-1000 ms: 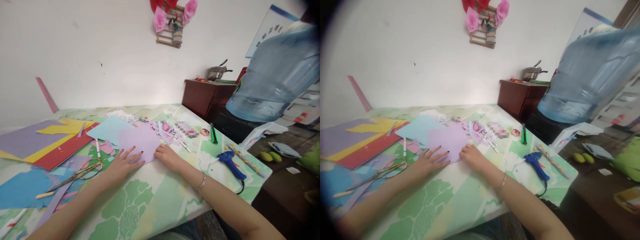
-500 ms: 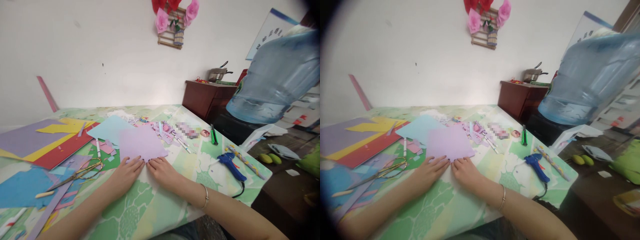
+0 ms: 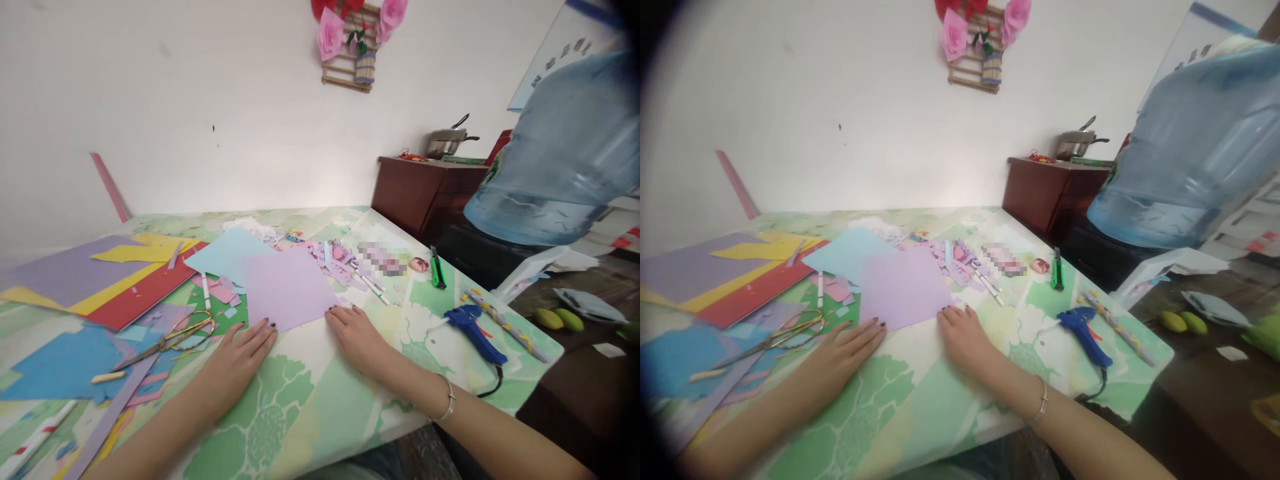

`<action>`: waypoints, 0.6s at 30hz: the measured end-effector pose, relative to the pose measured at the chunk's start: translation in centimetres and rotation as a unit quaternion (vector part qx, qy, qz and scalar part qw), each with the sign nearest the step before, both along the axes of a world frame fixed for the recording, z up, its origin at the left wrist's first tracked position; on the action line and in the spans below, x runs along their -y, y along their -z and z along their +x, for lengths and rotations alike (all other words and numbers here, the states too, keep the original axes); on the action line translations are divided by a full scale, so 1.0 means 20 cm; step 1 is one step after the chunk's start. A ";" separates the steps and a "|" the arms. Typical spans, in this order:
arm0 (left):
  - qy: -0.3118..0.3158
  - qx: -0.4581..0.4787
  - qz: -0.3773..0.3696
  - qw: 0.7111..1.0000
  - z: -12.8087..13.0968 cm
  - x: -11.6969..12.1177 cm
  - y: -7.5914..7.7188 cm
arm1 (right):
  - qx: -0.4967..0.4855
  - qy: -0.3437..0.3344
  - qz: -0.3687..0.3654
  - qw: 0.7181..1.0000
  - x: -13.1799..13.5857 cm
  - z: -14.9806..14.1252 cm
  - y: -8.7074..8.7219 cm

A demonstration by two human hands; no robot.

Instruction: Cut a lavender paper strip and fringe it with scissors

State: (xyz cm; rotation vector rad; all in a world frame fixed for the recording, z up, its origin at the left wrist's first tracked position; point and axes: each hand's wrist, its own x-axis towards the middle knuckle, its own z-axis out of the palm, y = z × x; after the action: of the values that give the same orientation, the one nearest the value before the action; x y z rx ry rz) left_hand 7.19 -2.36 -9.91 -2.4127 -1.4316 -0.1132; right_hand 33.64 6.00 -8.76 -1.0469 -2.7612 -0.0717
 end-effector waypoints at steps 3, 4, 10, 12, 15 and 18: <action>-0.019 0.011 0.011 1.000 -0.02 0.04 0.01 | 0.002 0.016 -0.017 1.000 -0.01 0.04 0.01; -0.024 0.014 0.014 0.999 -0.03 0.05 0.01 | 0.002 0.023 -0.022 1.000 -0.02 0.05 0.01; -0.058 0.017 0.007 0.998 -0.06 0.12 0.00 | 0.008 0.045 -0.020 0.999 -0.03 0.08 0.01; -0.072 0.017 0.004 0.997 -0.07 0.14 0.00 | 0.014 0.045 -0.012 0.999 -0.03 0.08 0.01; -0.082 0.029 -0.003 0.996 -0.08 0.14 0.00 | 0.033 0.043 0.015 0.998 -0.02 0.05 0.00; -0.083 0.035 -0.017 0.996 -0.04 0.10 -0.03 | 0.057 0.015 0.046 0.997 0.00 0.00 0.00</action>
State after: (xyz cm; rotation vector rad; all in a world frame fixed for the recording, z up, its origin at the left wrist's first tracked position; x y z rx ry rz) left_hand 6.36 -4.31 -9.30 -2.3243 -1.6717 -0.1356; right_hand 33.74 6.09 -8.72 -1.0919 -2.8131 -0.2673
